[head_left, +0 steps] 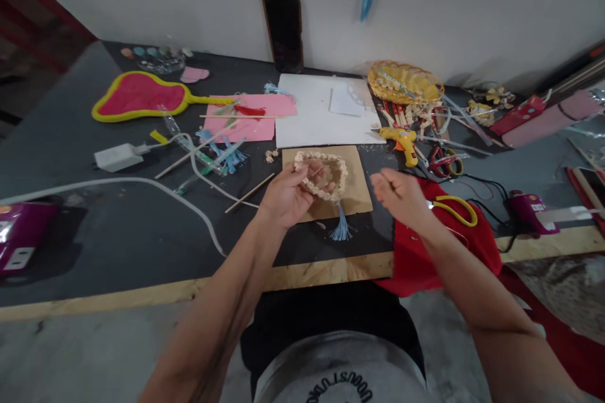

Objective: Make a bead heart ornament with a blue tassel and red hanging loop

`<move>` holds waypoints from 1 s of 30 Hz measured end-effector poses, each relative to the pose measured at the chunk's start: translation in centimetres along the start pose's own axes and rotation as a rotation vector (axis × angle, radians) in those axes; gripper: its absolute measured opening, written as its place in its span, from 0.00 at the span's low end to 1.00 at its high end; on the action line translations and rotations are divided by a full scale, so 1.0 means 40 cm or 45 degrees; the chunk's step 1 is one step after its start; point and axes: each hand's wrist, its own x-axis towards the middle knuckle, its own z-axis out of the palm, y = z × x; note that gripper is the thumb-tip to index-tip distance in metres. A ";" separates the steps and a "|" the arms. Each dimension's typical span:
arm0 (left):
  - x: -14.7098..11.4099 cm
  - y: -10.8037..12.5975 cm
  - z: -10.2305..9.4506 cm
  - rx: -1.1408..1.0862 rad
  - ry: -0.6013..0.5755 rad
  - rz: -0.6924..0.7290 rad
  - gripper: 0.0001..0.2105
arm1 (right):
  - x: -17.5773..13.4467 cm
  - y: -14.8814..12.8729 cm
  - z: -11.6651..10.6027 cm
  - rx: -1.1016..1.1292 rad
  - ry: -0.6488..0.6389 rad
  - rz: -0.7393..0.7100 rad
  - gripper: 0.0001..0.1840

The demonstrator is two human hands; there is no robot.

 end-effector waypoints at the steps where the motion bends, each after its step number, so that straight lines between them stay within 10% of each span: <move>1: 0.002 0.002 0.000 -0.011 0.004 -0.006 0.09 | -0.005 0.009 0.018 0.071 -0.091 0.070 0.21; 7: 0.000 0.015 0.006 -0.072 0.007 0.050 0.12 | -0.008 0.028 0.081 0.392 -0.167 0.230 0.09; 20: -0.010 0.010 0.015 -0.070 -0.024 0.056 0.13 | 0.021 0.005 0.108 -0.187 -0.056 -0.446 0.09; 25: -0.009 0.009 0.005 -0.057 -0.085 0.050 0.10 | 0.033 -0.005 0.097 -0.257 -0.098 -0.379 0.07; 30: -0.018 0.016 0.000 -0.034 -0.141 0.037 0.10 | 0.093 0.030 0.061 0.415 0.214 0.004 0.07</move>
